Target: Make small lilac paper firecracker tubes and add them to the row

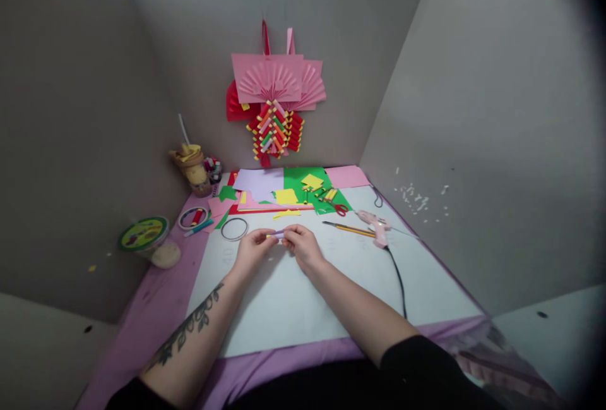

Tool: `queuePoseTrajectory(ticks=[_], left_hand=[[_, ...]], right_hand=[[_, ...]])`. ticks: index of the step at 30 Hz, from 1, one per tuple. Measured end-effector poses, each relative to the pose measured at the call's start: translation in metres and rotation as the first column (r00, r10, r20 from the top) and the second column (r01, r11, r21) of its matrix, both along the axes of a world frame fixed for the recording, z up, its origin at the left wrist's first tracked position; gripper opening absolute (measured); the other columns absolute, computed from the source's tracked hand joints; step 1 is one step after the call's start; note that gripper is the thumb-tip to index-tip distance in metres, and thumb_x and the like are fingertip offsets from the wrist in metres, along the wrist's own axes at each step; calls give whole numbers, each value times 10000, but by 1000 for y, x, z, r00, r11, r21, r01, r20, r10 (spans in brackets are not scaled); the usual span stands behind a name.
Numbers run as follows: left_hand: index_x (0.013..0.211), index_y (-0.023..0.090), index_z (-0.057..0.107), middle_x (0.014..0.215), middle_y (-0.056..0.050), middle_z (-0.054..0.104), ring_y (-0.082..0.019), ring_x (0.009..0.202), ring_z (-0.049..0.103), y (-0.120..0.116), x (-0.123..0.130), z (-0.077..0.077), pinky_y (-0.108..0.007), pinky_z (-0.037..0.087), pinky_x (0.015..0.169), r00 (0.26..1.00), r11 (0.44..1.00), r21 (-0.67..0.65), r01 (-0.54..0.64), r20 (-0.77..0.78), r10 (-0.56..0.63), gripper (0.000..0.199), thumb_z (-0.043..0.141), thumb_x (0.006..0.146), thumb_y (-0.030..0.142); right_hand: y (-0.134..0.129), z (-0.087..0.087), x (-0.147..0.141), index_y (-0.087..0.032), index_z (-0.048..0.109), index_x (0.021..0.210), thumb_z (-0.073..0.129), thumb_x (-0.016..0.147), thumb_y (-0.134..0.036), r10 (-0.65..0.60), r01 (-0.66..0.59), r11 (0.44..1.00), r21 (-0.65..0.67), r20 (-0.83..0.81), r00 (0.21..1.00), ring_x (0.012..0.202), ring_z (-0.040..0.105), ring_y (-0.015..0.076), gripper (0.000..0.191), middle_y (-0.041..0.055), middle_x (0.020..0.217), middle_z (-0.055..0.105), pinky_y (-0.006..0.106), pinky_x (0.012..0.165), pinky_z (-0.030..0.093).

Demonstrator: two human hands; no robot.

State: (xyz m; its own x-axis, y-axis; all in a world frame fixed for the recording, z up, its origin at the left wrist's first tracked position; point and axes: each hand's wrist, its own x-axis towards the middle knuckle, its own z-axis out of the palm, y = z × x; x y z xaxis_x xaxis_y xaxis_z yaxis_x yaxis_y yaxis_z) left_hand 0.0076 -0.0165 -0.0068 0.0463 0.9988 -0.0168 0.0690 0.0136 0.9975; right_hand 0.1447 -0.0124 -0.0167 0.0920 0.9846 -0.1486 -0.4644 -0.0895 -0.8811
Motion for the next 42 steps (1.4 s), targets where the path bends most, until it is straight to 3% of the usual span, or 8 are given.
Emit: queuePoseTrajectory(ticks=[7, 12, 21, 26, 34, 42], left_hand=[[832, 122, 660, 611, -29, 652, -104, 480, 533, 1, 4, -5, -196, 353, 455, 995, 997, -64, 42, 92, -36, 350, 744, 599, 369], [782, 120, 682, 617, -33, 657, -100, 490, 523, 3, 1, -6, -197, 351, 468, 997, 999, -40, -4, 80, 7, 279, 744, 563, 281], [806, 129, 663, 606, -13, 644, -86, 471, 497, 2, 3, -2, -188, 326, 451, 992, 998, -70, 8, 125, 1, 229, 670, 617, 259], [795, 131, 665, 594, -6, 643, -88, 455, 496, 1, 2, -1, -192, 337, 449, 991, 996, -88, 4, 131, 8, 241, 672, 568, 209], [768, 125, 676, 611, -11, 650, -98, 501, 522, 0, 3, 1, -204, 374, 497, 982, 993, -118, 19, 187, 3, 257, 714, 534, 224], [727, 126, 689, 618, -15, 668, -111, 517, 544, 0, 3, 1, -209, 390, 509, 977, 987, -162, 9, 209, 25, 235, 698, 493, 114]], right_hand=[[-1, -3, -1, -164, 605, 640, 585, 534, -172, 75, -74, 997, -23, 54, 996, 431, 477, 81, 108, -43, 471, 553, 202, 441, 349], [0, -6, -2, -167, 613, 714, 600, 552, -199, 102, -99, 994, -41, 64, 993, 454, 506, 89, 166, -35, 513, 584, 204, 450, 364], [1, -9, 1, -165, 613, 683, 547, 549, -171, 88, -89, 996, 1, 145, 986, 422, 450, 77, 149, -48, 475, 549, 191, 406, 258], [1, -10, 0, -172, 618, 727, 567, 556, -199, 82, -81, 997, -12, 130, 988, 441, 481, 100, 180, -45, 486, 555, 205, 430, 296], [2, -11, 0, -180, 613, 615, 573, 529, -161, 42, -48, 998, 33, 147, 988, 514, 477, 102, 97, -43, 536, 566, 232, 535, 365], [2, -14, 0, -178, 604, 628, 583, 534, -156, 53, -55, 998, 12, 152, 987, 530, 491, 108, 99, -43, 549, 556, 236, 548, 383]])
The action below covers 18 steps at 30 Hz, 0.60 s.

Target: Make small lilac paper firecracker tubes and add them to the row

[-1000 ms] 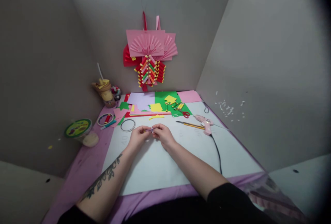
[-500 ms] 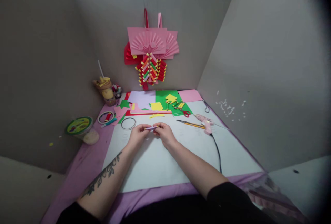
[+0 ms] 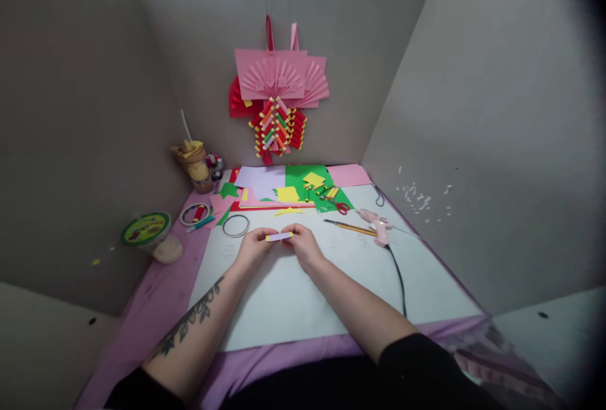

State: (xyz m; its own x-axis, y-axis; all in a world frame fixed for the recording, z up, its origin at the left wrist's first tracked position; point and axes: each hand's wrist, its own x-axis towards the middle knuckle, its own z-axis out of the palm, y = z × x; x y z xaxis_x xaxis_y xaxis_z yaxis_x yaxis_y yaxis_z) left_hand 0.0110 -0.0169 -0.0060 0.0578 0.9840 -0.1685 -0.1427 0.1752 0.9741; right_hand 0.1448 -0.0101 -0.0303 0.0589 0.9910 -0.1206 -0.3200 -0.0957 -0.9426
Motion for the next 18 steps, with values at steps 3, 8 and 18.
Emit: queuePoseTrajectory(ticks=[3, 8, 18], left_hand=[[736, 123, 690, 655, -28, 683, -130, 571, 586, 1, 1, -3, -219, 430, 556, 1000, 1000, -28, 2, 30, -1, 255, 707, 483, 96], [726, 117, 672, 653, -33, 675, -124, 619, 618, 7, -1, -4, -215, 472, 622, 992, 994, -105, -27, 118, 39, 207, 726, 527, 134], [711, 72, 687, 656, -69, 690, -90, 581, 618, 5, -8, 4, -154, 504, 598, 975, 980, -194, 47, 223, -3, 113, 641, 621, 24]], right_hand=[[0, 0, -1, -174, 597, 637, 591, 545, -160, 10, -10, 1000, -4, 9, 1000, 532, 491, 107, 94, -39, 557, 550, 233, 549, 388], [-2, 7, 3, -199, 574, 805, 597, 591, -185, -13, 1, 996, 95, 126, 992, 590, 516, 108, 215, -17, 781, 579, 239, 559, 423], [-2, 14, 16, -226, 680, 851, 564, 704, -105, 2, -328, 841, 431, 602, 798, 945, 554, 167, 223, 53, 995, 532, 276, 723, 480]])
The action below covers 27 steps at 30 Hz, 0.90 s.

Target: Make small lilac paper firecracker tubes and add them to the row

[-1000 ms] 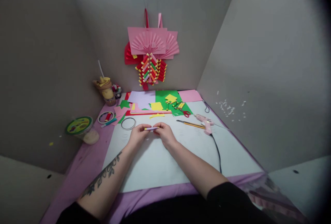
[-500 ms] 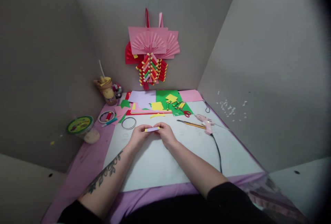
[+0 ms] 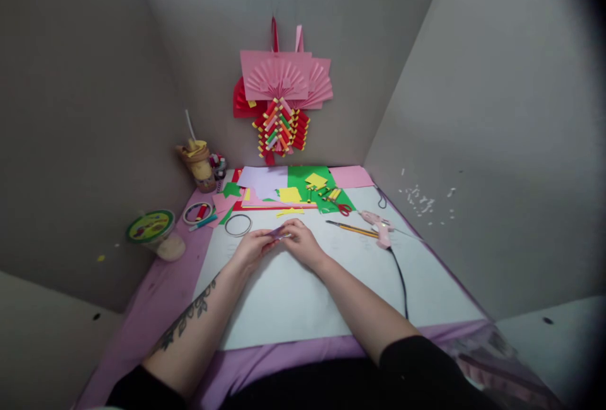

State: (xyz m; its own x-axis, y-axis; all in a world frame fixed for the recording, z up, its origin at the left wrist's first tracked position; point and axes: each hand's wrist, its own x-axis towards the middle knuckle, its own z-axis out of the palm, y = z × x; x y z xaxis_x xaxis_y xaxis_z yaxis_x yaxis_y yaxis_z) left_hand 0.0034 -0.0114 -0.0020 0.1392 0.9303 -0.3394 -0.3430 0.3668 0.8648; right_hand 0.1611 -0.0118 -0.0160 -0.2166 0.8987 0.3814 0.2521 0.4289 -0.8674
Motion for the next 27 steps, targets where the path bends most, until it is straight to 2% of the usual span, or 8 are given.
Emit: queuePoseTrajectory(ticks=[7, 11, 15, 19, 21, 24, 25, 27], left_hand=[[694, 69, 669, 679, -77, 694, -100, 600, 641, -1, 1, 4, -155, 537, 622, 999, 1000, -20, 21, 41, -20, 138, 581, 643, -25], [692, 71, 651, 691, -79, 690, -101, 613, 650, 0, 1, 4, -145, 541, 615, 998, 999, -26, 35, 52, -33, 154, 554, 640, -36], [716, 71, 624, 690, -78, 678, -94, 593, 646, 0, 1, 4, -138, 535, 589, 998, 999, -30, 44, 49, -43, 148, 548, 640, -31], [825, 85, 588, 732, -78, 679, -103, 597, 652, -2, 1, 5, -162, 532, 582, 998, 999, -22, 47, 33, -46, 201, 577, 644, -3], [955, 129, 534, 730, -46, 673, -117, 627, 664, -4, 2, 5, -183, 527, 595, 1000, 999, 51, 11, 22, -13, 311, 627, 666, 61], [1139, 233, 398, 831, -10, 661, -137, 698, 679, -6, 3, 6, -210, 510, 618, 998, 958, 283, -51, -27, 61, 568, 707, 666, 180], [1154, 252, 379, 899, -16, 652, -140, 721, 680, -6, 4, 5, -218, 506, 633, 996, 932, 360, -48, -56, 73, 606, 723, 657, 203], [1116, 247, 409, 1004, -38, 623, -146, 765, 679, -6, 5, 4, -232, 499, 667, 989, 886, 463, -1, -132, 71, 560, 728, 655, 233]], right_hand=[[3, -3, -1, -200, 664, 758, 598, 717, -145, -31, 30, 999, 25, 28, 999, 721, 555, 137, 95, 11, 769, 593, 264, 669, 444], [4, -4, -1, -195, 652, 736, 615, 702, -189, -77, 77, 995, -58, -6, 997, 703, 550, 133, 50, 0, 759, 607, 250, 644, 424], [3, -2, -2, -189, 646, 738, 604, 687, -202, -73, 62, 984, -165, -63, 995, 691, 557, 131, 68, -8, 751, 625, 244, 642, 429], [4, -1, -2, -189, 645, 739, 587, 683, -216, -86, 72, 980, -186, -67, 994, 673, 552, 132, 85, -7, 740, 630, 250, 645, 429], [6, -2, -1, -189, 643, 741, 590, 689, -240, -124, 105, 977, -183, -91, 988, 665, 547, 133, 91, -5, 737, 630, 254, 646, 427], [10, -4, 2, -186, 635, 771, 606, 695, -292, -202, 160, 962, -220, -185, 962, 600, 518, 126, 133, -15, 673, 604, 252, 601, 413], [11, -4, 3, -184, 630, 778, 613, 692, -304, -221, 165, 956, -242, -225, 949, 575, 507, 124, 149, -22, 642, 587, 250, 582, 405], [12, -3, 4, -179, 620, 782, 627, 681, -318, -239, 156, 947, -280, -293, 926, 544, 492, 120, 172, -33, 595, 558, 247, 555, 392]])
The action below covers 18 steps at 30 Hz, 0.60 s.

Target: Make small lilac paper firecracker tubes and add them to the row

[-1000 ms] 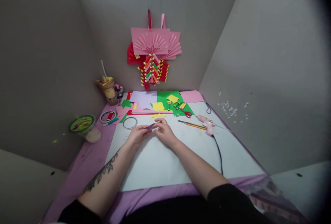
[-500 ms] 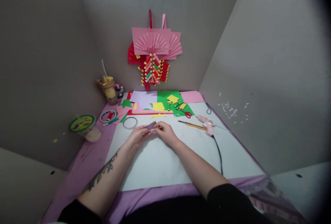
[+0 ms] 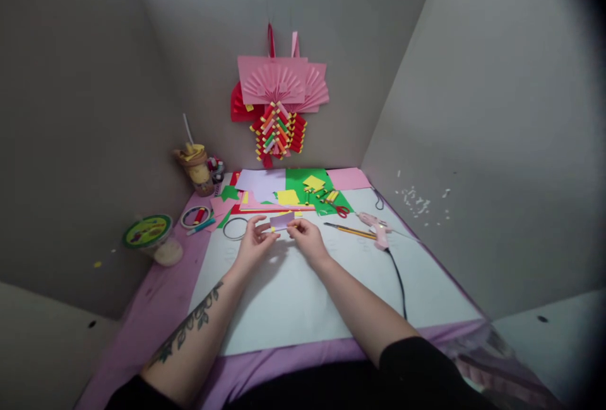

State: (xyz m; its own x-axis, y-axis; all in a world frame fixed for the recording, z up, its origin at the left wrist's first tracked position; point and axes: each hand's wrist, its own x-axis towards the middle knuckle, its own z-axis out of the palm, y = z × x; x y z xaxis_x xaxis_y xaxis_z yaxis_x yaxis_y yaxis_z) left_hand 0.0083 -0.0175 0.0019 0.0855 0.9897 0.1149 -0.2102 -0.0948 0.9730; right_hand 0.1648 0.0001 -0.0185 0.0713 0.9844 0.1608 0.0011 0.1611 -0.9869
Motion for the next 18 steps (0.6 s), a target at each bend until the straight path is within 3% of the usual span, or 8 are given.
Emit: queuePoseTrajectory(ticks=[4, 9, 18], left_hand=[[983, 192, 533, 954, -45, 621, -170, 822, 662, 2, 1, -3, -254, 485, 697, 984, 992, 120, 26, -179, -4, 324, 675, 707, 285], [855, 181, 662, 801, -31, 665, -151, 700, 606, 1, -1, 1, -252, 465, 650, 906, 978, 194, -74, -396, 147, 178, 662, 717, 293], [751, 180, 678, 643, -5, 644, -132, 585, 553, -3, -2, 8, -216, 415, 576, 923, 981, 125, -151, -337, 185, 137, 715, 654, 269]], right_hand=[[-3, 4, -2, -175, 616, 780, 644, 671, -324, 10, -10, 1000, 4, -59, 998, 541, 497, 117, 187, -32, 592, 557, 248, 557, 392], [-8, 6, -5, -175, 618, 781, 639, 683, -326, 29, -28, 999, 21, -49, 998, 560, 506, 116, 182, -27, 605, 563, 246, 567, 403], [-9, 8, -3, -189, 601, 793, 647, 683, -339, 34, -33, 997, 64, -19, 999, 570, 497, 118, 192, -29, 621, 548, 248, 564, 410]])
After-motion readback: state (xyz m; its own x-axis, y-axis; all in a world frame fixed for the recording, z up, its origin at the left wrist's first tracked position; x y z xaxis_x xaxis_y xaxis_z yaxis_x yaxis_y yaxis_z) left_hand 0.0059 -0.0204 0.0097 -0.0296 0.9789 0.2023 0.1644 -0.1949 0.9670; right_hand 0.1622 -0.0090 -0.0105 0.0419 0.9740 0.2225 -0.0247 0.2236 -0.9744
